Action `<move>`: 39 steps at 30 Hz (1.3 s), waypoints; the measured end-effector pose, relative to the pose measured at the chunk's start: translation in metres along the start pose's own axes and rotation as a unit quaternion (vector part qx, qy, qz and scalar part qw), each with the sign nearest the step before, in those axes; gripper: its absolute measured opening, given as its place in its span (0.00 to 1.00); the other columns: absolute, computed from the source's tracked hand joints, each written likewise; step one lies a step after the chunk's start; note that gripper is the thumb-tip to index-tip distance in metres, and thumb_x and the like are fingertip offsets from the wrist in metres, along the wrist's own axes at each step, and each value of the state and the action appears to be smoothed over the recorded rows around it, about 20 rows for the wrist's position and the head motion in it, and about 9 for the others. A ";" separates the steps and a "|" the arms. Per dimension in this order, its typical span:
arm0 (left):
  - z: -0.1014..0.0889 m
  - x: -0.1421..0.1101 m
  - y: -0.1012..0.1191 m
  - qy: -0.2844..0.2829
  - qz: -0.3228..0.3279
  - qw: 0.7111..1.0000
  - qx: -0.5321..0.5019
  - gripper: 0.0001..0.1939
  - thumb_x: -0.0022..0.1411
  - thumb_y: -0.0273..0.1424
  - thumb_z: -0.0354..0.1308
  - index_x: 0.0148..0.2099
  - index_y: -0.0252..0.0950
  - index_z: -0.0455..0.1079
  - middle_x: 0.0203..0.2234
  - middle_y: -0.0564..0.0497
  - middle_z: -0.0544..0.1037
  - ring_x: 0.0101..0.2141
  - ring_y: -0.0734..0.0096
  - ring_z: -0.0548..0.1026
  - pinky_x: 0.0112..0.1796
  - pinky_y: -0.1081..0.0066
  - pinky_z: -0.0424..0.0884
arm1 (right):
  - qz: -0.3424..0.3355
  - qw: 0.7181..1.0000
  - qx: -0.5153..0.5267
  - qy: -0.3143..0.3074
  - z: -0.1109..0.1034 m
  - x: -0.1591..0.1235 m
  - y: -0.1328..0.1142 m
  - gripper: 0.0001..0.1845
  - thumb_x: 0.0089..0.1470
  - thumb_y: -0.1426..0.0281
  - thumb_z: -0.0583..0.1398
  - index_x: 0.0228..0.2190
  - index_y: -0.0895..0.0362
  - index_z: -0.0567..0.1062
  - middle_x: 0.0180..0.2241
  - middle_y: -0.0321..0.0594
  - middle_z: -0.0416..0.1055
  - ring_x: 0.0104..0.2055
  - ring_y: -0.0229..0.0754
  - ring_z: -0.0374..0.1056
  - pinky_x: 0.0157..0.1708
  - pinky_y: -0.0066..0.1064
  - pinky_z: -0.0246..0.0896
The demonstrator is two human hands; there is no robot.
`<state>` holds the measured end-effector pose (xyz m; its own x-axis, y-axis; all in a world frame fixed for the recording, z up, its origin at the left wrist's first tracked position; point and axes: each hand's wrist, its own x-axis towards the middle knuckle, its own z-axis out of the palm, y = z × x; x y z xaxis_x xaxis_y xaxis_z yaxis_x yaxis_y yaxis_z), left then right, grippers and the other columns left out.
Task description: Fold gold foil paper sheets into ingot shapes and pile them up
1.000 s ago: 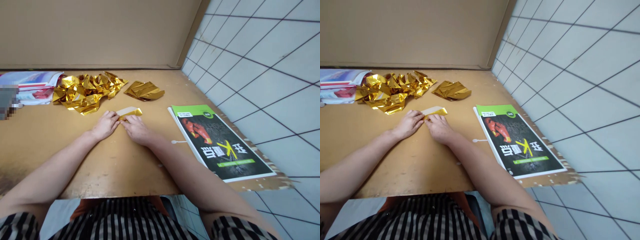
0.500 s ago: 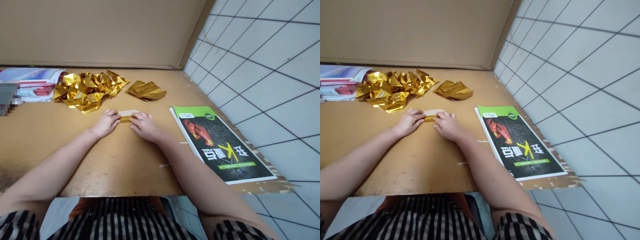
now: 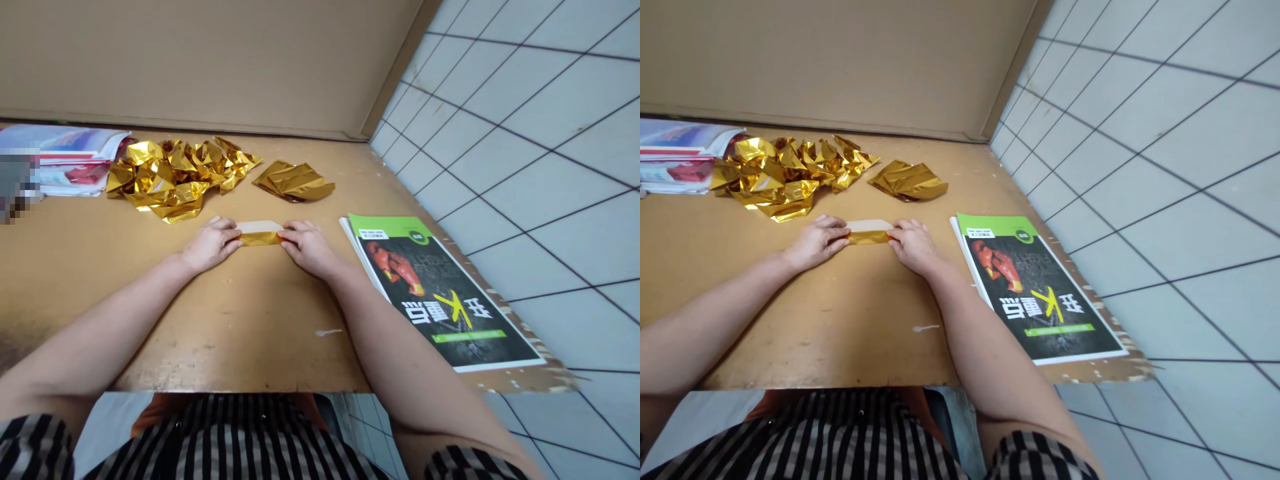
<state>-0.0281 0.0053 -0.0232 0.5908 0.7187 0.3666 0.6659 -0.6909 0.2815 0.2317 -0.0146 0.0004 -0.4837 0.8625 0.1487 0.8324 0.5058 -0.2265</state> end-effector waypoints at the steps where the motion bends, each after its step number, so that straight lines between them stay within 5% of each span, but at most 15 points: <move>1: 0.000 0.000 0.000 0.002 0.000 1.000 -0.001 0.14 0.66 0.37 0.53 0.45 0.39 0.77 0.40 0.45 0.76 0.41 0.59 0.72 0.46 0.58 0.71 | -0.004 1.000 -0.005 0.009 0.000 -0.001 -0.003 0.17 0.61 0.70 0.53 0.44 0.53 0.79 0.48 0.49 0.71 0.51 0.52 0.62 0.49 0.46 0.55; 9: 0.001 -0.001 -0.006 0.002 0.000 1.000 -0.024 0.16 0.66 0.31 0.49 0.47 0.38 0.77 0.42 0.44 0.77 0.43 0.60 0.73 0.47 0.58 0.71 | -0.123 0.992 -0.001 -0.004 0.013 0.003 -0.061 0.22 0.63 0.66 0.52 0.56 0.56 0.70 0.56 0.52 0.68 0.58 0.52 0.58 0.57 0.49 0.49; 13: -0.004 -0.002 -0.008 -0.017 0.003 0.999 -0.034 0.17 0.66 0.30 0.48 0.49 0.41 0.77 0.45 0.45 0.77 0.45 0.60 0.72 0.49 0.57 0.70 | -0.098 0.994 -0.013 -0.044 0.020 0.007 -0.077 0.26 0.64 0.62 0.51 0.59 0.60 0.66 0.60 0.57 0.62 0.61 0.55 0.55 0.58 0.51 0.48; 23: -0.010 -0.002 -0.014 -0.013 0.017 0.999 0.025 0.17 0.66 0.30 0.48 0.48 0.35 0.76 0.44 0.44 0.78 0.44 0.59 0.73 0.49 0.57 0.72 | -0.078 0.994 -0.005 -0.074 0.014 0.003 -0.075 0.25 0.64 0.63 0.52 0.59 0.60 0.66 0.61 0.56 0.61 0.63 0.54 0.54 0.59 0.50 0.48; 31: -0.018 -0.010 -0.003 0.082 0.041 0.994 0.067 0.15 0.67 0.28 0.47 0.46 0.35 0.75 0.39 0.43 0.78 0.42 0.59 0.73 0.45 0.58 0.73 | -0.080 0.995 0.008 -0.057 0.018 0.001 -0.073 0.25 0.64 0.62 0.52 0.59 0.58 0.67 0.61 0.54 0.62 0.63 0.54 0.54 0.59 0.50 0.48; 34: -0.014 -0.012 0.009 0.039 0.078 0.994 0.062 0.16 0.67 0.26 0.45 0.43 0.34 0.76 0.36 0.44 0.78 0.37 0.63 0.73 0.42 0.62 0.74 | -0.077 0.995 0.008 -0.061 0.017 0.001 -0.074 0.25 0.64 0.63 0.51 0.59 0.59 0.67 0.61 0.55 0.61 0.63 0.54 0.54 0.59 0.51 0.48; 39: -0.005 -0.012 0.012 0.009 0.051 0.996 0.070 0.15 0.66 0.25 0.47 0.41 0.35 0.76 0.35 0.45 0.77 0.37 0.64 0.74 0.42 0.65 0.75 | -0.071 0.995 0.002 -0.073 0.015 0.001 -0.075 0.26 0.64 0.63 0.52 0.59 0.62 0.66 0.61 0.57 0.61 0.63 0.54 0.54 0.60 0.50 0.48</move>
<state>-0.0296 -0.0121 -0.0194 0.6511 0.6426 0.4039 0.6601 -0.7421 0.1165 0.1644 -0.0515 0.0030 -0.6309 0.7750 0.0377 0.7518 0.6225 -0.2174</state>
